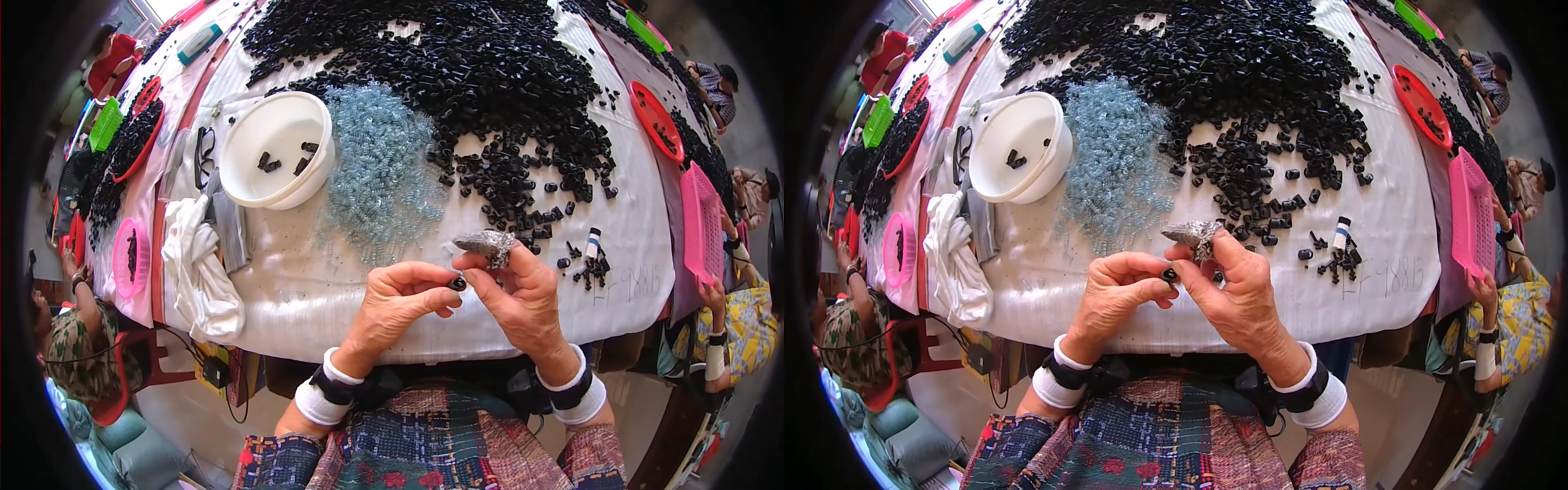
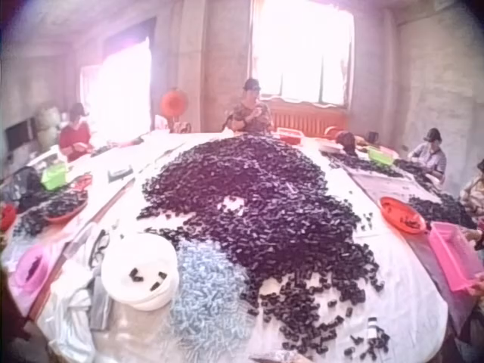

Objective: Assembling and sorting small plastic components on a table in a manufacturing environment.

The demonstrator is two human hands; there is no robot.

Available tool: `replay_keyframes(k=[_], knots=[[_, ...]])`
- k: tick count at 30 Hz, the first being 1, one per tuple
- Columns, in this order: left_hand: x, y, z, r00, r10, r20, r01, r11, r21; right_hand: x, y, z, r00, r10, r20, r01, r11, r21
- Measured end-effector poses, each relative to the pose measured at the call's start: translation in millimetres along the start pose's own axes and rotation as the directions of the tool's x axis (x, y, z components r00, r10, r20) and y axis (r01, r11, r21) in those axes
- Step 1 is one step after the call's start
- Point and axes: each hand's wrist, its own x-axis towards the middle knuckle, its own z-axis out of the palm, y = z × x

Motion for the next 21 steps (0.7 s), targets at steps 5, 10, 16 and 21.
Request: replay_keyframes(k=[5,10,16,21], knots=[[0.2,1.2,1.0,1.000,-0.018,0.009,0.019,1.000,-0.017,-0.4,3.7,4.1,0.961,-0.263,-0.086,0.248,0.956,-0.159],[0.1,-1.1,1.5,1.000,0.006,-0.008,-0.006,1.000,-0.014,-0.5,2.7,5.0,0.846,-0.533,-0.008,0.474,0.760,-0.444],[-0.3,-4.8,2.6,0.999,0.017,-0.034,-0.017,1.000,-0.002,-4.0,2.3,5.6,0.840,-0.539,-0.066,0.469,0.780,-0.414],[-0.8,-4.8,4.8,0.999,0.019,-0.032,-0.019,1.000,-0.004,-3.5,3.6,4.1,0.833,-0.552,-0.028,0.500,0.774,-0.389]])
